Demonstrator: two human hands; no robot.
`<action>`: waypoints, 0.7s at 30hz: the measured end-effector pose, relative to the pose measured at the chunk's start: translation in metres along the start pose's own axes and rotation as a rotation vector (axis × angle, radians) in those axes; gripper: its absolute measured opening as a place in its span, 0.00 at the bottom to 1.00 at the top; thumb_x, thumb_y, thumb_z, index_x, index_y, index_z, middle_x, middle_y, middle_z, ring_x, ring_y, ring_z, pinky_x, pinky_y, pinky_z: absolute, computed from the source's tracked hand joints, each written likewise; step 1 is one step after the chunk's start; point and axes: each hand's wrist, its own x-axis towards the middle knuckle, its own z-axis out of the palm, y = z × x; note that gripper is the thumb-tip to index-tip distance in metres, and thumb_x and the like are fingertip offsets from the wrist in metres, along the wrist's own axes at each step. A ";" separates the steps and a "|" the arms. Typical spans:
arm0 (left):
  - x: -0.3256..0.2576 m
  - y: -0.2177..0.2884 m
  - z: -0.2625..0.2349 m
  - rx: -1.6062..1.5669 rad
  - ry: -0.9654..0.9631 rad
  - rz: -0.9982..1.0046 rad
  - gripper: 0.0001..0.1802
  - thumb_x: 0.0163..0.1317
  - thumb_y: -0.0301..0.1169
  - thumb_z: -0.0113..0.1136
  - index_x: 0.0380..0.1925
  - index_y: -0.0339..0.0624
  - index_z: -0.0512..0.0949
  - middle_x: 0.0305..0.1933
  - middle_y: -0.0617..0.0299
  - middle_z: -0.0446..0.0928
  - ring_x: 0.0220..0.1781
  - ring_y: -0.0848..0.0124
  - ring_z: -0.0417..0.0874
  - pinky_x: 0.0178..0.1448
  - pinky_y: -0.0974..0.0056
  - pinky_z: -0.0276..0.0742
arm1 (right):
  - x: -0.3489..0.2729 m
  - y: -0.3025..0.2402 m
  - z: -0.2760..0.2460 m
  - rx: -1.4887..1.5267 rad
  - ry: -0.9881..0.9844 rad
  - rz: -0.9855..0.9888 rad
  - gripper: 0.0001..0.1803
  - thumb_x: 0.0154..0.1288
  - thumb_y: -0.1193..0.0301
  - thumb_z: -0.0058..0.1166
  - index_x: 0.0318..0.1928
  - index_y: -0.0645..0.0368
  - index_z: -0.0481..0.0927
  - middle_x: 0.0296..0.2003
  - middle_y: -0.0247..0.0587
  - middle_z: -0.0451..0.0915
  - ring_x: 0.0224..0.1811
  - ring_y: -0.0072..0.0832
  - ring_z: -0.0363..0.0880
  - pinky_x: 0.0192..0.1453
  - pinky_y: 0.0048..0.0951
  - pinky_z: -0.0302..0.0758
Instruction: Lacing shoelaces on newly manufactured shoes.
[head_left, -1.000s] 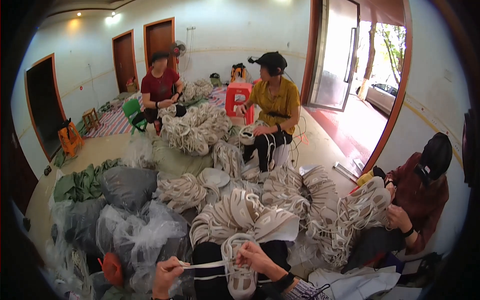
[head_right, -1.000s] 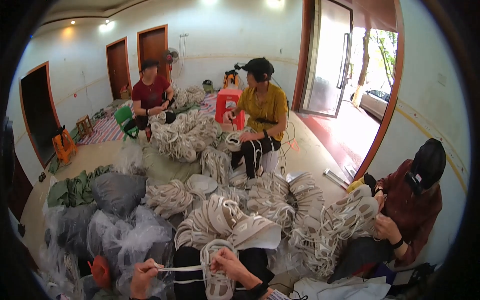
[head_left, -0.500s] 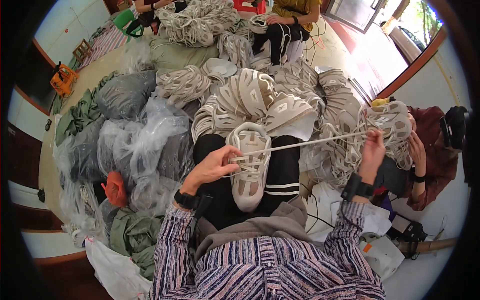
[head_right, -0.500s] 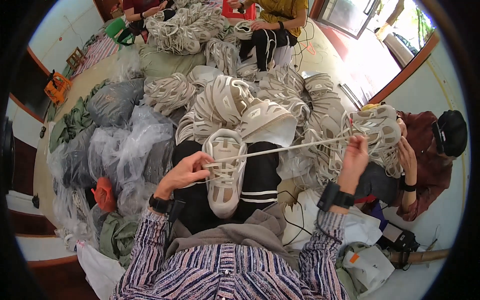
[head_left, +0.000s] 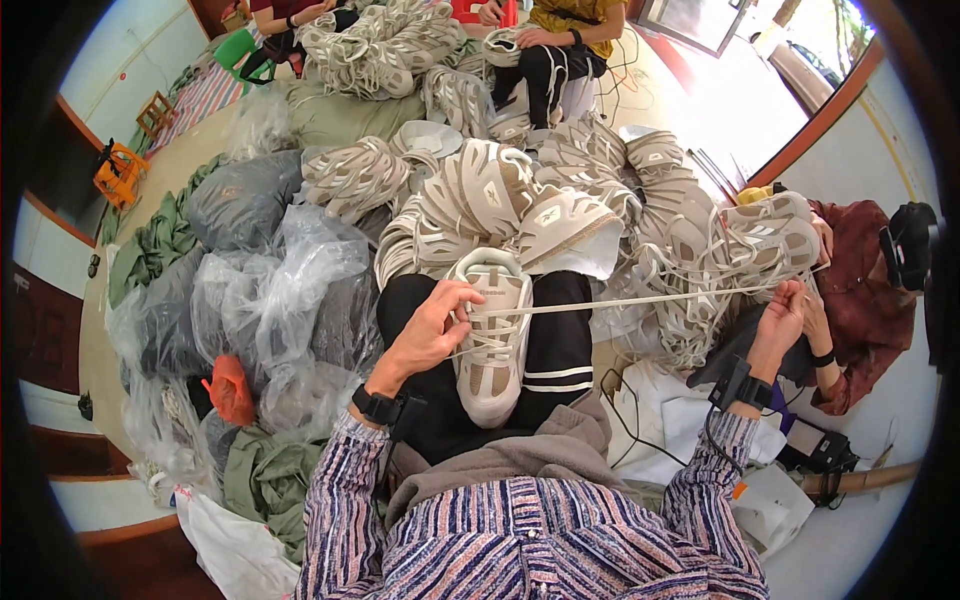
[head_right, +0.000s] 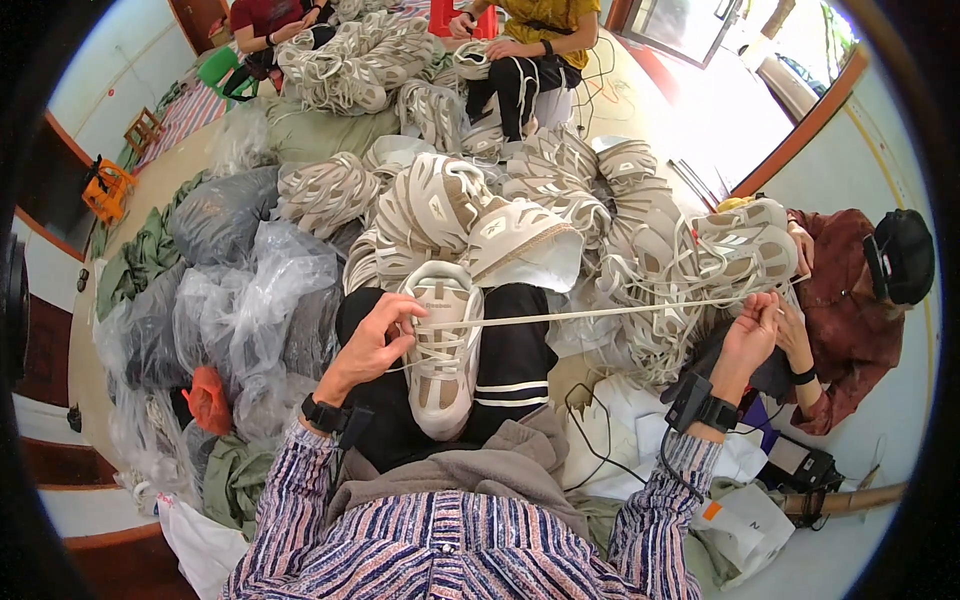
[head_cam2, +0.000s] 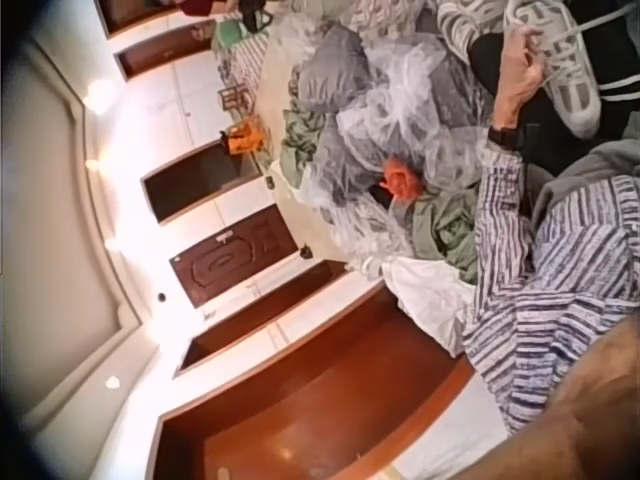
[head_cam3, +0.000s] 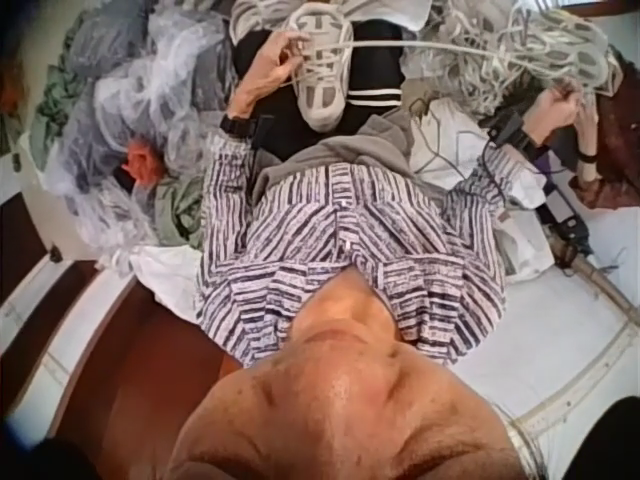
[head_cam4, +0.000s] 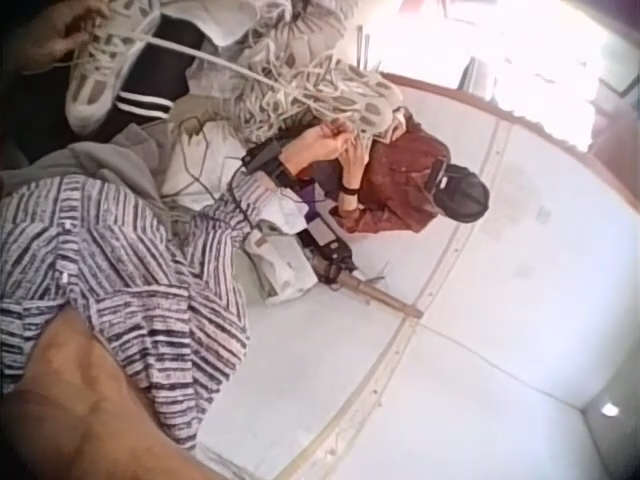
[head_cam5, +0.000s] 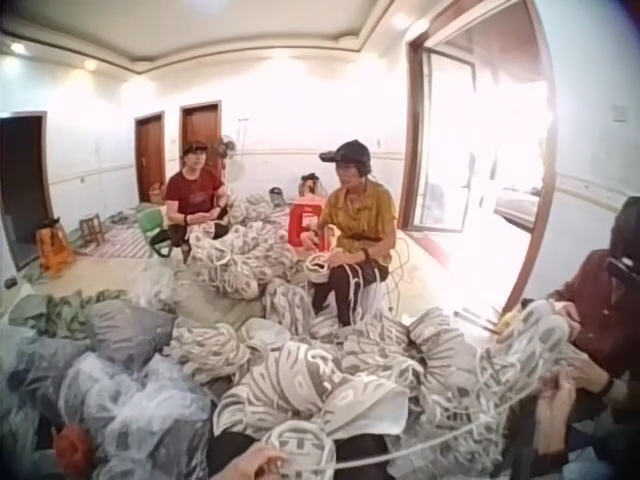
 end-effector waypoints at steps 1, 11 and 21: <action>0.004 -0.005 -0.001 0.077 -0.002 0.035 0.17 0.52 0.18 0.53 0.45 0.39 0.72 0.41 0.61 0.69 0.32 0.75 0.73 0.33 0.67 0.72 | 0.000 0.002 0.004 0.003 -0.001 0.003 0.13 0.69 0.72 0.46 0.48 0.71 0.71 0.34 0.41 0.77 0.35 0.25 0.77 0.45 0.24 0.79; 0.023 -0.014 0.026 0.534 -0.145 0.254 0.15 0.54 0.23 0.52 0.44 0.41 0.71 0.40 0.50 0.69 0.34 0.52 0.78 0.35 0.56 0.79 | -0.022 -0.009 0.011 0.068 0.056 -0.011 0.16 0.68 0.69 0.49 0.52 0.67 0.71 0.30 0.29 0.71 0.29 0.15 0.67 0.33 0.16 0.70; 0.036 0.004 0.068 0.542 -0.313 0.328 0.05 0.56 0.26 0.51 0.32 0.39 0.70 0.32 0.52 0.69 0.30 0.52 0.78 0.30 0.55 0.75 | -0.064 -0.015 -0.012 -0.511 0.328 0.130 0.15 0.70 0.61 0.45 0.38 0.61 0.76 0.24 0.35 0.77 0.15 0.15 0.68 0.14 0.17 0.60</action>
